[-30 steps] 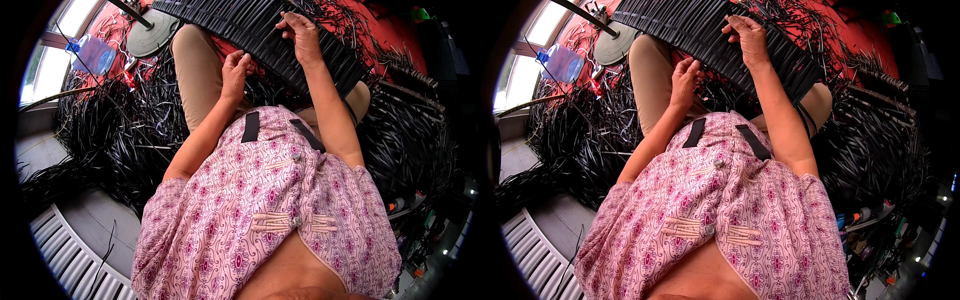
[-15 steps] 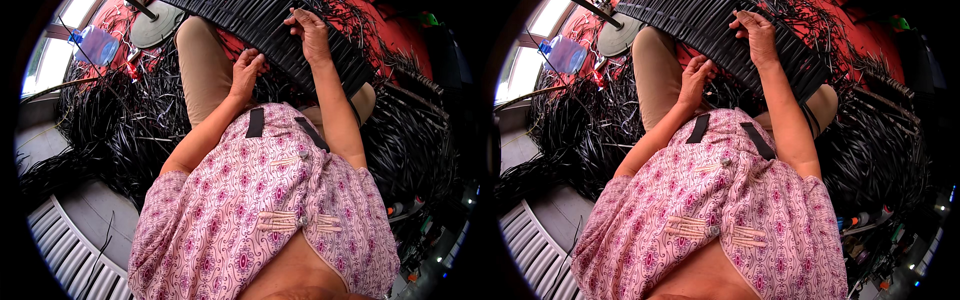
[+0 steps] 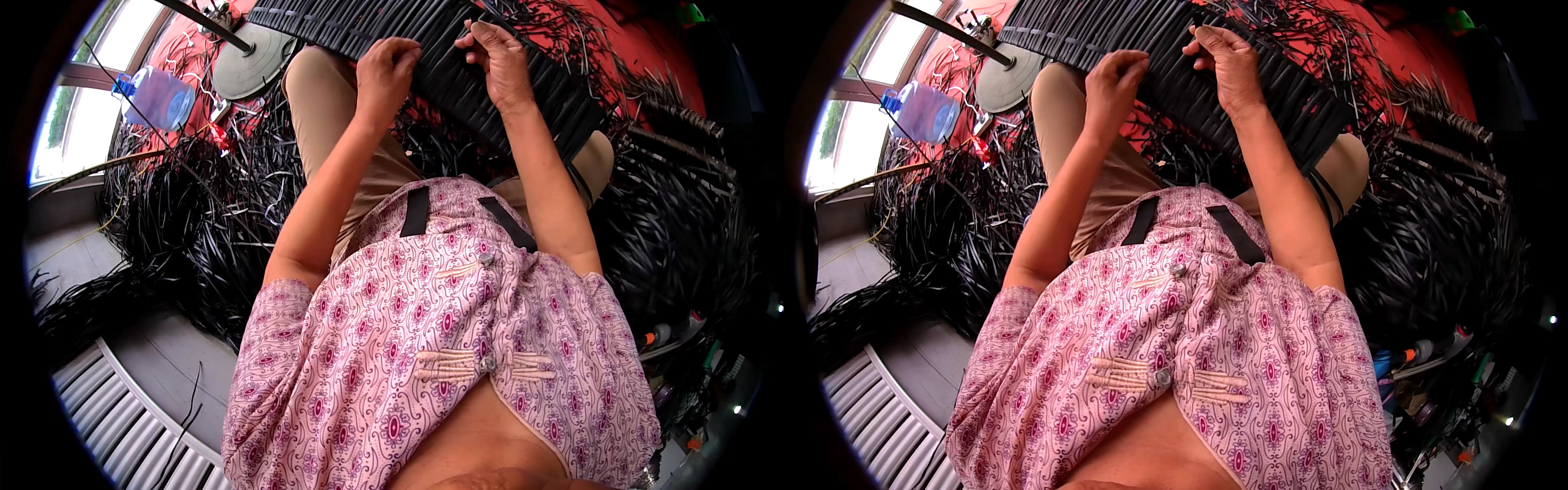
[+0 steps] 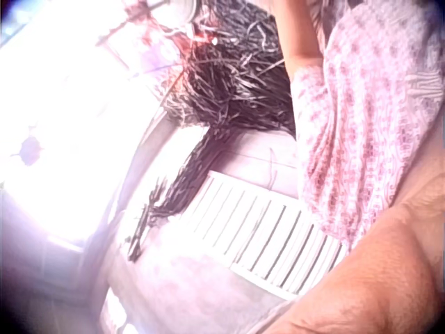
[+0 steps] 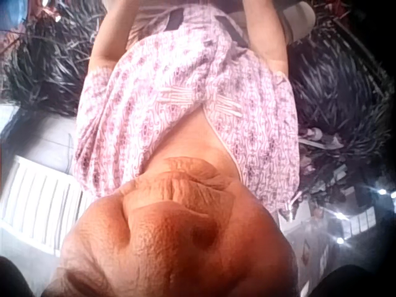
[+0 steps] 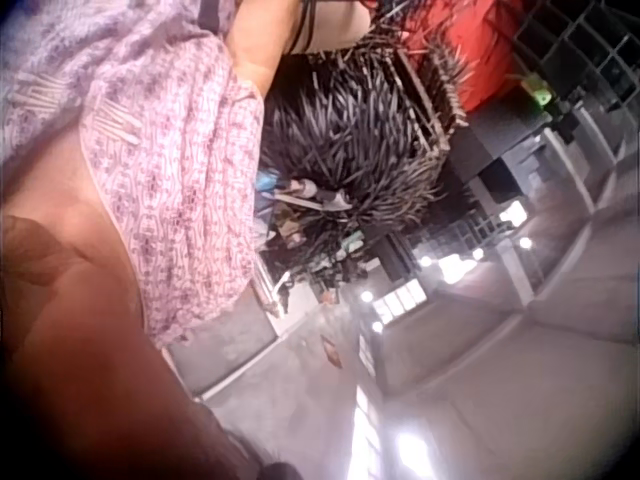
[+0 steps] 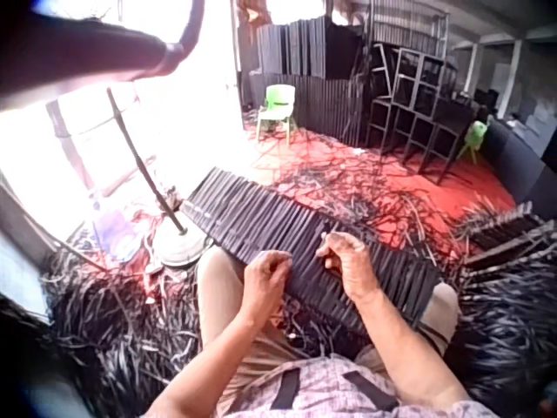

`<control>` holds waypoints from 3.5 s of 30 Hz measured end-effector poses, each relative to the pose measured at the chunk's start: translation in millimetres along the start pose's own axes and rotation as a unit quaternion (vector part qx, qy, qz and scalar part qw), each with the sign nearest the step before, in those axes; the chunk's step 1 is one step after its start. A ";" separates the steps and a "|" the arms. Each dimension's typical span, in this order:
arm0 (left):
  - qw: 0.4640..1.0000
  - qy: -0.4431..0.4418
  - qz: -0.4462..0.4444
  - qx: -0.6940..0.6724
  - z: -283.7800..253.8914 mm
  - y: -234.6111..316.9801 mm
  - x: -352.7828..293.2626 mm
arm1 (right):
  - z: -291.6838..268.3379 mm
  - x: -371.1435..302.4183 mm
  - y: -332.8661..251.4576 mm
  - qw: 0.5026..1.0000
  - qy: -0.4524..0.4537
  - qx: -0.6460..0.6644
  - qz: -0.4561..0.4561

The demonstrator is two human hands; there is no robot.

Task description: The person sits cross-legged on the floor and weaves a black plastic basket by hand. They interlace thin black plastic strips through a pre-formed basket frame, pulling and tightening the strips to secure the weave pattern.

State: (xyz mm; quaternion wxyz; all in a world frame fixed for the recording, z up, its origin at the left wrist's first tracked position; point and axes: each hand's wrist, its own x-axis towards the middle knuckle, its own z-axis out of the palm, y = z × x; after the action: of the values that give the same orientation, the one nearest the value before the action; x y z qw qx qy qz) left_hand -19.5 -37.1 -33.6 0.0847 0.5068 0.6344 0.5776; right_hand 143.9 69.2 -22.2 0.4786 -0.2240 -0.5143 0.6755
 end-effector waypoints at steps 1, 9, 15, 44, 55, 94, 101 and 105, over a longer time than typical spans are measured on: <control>0.999 -0.026 0.028 0.020 1.0 1.8 8.5 | -1.1 -1.0 -0.3 1.000 0.001 0.006 0.004; 0.892 -0.371 0.104 0.237 11.4 -28.2 86.0 | -7.7 1.9 5.1 0.998 -0.013 0.063 0.001; 0.734 -0.447 0.057 0.508 48.8 9.9 103.3 | -10.5 -0.7 2.7 0.999 0.001 0.052 0.005; 0.928 -0.309 -0.207 -0.023 27.1 -13.3 85.9 | 11.8 6.6 -0.3 0.986 0.121 -0.111 0.036; 0.839 -0.329 -0.342 -0.265 16.1 -13.8 86.2 | 16.6 12.9 -13.4 0.916 0.098 -0.363 0.136; 0.961 -0.259 -0.034 0.094 -18.7 -11.5 107.8 | 16.2 30.6 -7.2 0.993 -0.049 -0.109 0.010; 0.917 -0.320 0.013 0.239 -1.1 -3.5 114.4 | 20.0 30.2 -5.1 0.995 -0.041 -0.095 0.007; 0.883 -0.363 0.007 0.299 4.4 12.2 125.5 | 14.1 32.9 -2.1 0.995 -0.043 -0.091 -0.008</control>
State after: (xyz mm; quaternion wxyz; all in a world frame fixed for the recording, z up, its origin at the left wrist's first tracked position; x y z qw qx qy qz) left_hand -69.1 56.5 35.0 0.1495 0.6864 0.6985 0.1367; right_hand 119.0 91.3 -8.8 0.4388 -0.2337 -0.5955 0.6310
